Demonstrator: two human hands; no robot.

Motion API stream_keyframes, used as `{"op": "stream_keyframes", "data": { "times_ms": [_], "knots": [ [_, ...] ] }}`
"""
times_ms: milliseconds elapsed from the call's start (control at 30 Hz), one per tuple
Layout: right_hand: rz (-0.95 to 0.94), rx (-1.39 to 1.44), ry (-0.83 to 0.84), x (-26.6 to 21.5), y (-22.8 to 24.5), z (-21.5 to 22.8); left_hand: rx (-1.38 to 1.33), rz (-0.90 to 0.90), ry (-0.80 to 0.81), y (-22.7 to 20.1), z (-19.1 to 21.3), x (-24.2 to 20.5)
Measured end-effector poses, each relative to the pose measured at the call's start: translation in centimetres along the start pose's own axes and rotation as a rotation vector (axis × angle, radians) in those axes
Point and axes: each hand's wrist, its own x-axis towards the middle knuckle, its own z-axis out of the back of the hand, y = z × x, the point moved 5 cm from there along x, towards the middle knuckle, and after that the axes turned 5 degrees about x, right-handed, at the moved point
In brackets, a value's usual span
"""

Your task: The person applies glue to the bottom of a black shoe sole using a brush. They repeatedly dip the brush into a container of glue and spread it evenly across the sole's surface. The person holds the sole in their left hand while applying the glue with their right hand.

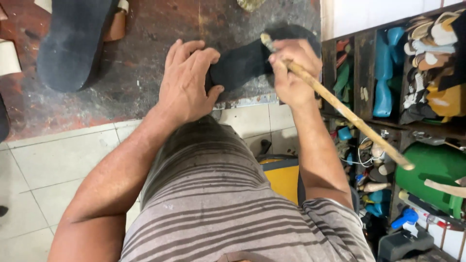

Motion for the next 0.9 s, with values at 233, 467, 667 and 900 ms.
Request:
{"op": "stream_keyframes", "data": {
  "times_ms": [233,467,667,900],
  "knots": [
    [-0.008,-0.117,-0.021,0.0,0.9,0.1,-0.023,-0.001,-0.001,-0.2,0.2,0.0],
    [-0.156,-0.101,-0.168,-1.1,-1.9,3.2,0.003,0.006,-0.002,-0.1,-0.1,-0.2],
    [-0.337,-0.009,-0.137,0.3,-1.8,3.3,0.006,0.018,-0.002,-0.2,-0.1,-0.4],
    [-0.245,0.279,0.005,1.9,3.4,0.6,-0.059,0.077,-0.011,0.0,-0.1,-0.4]
  ]
}}
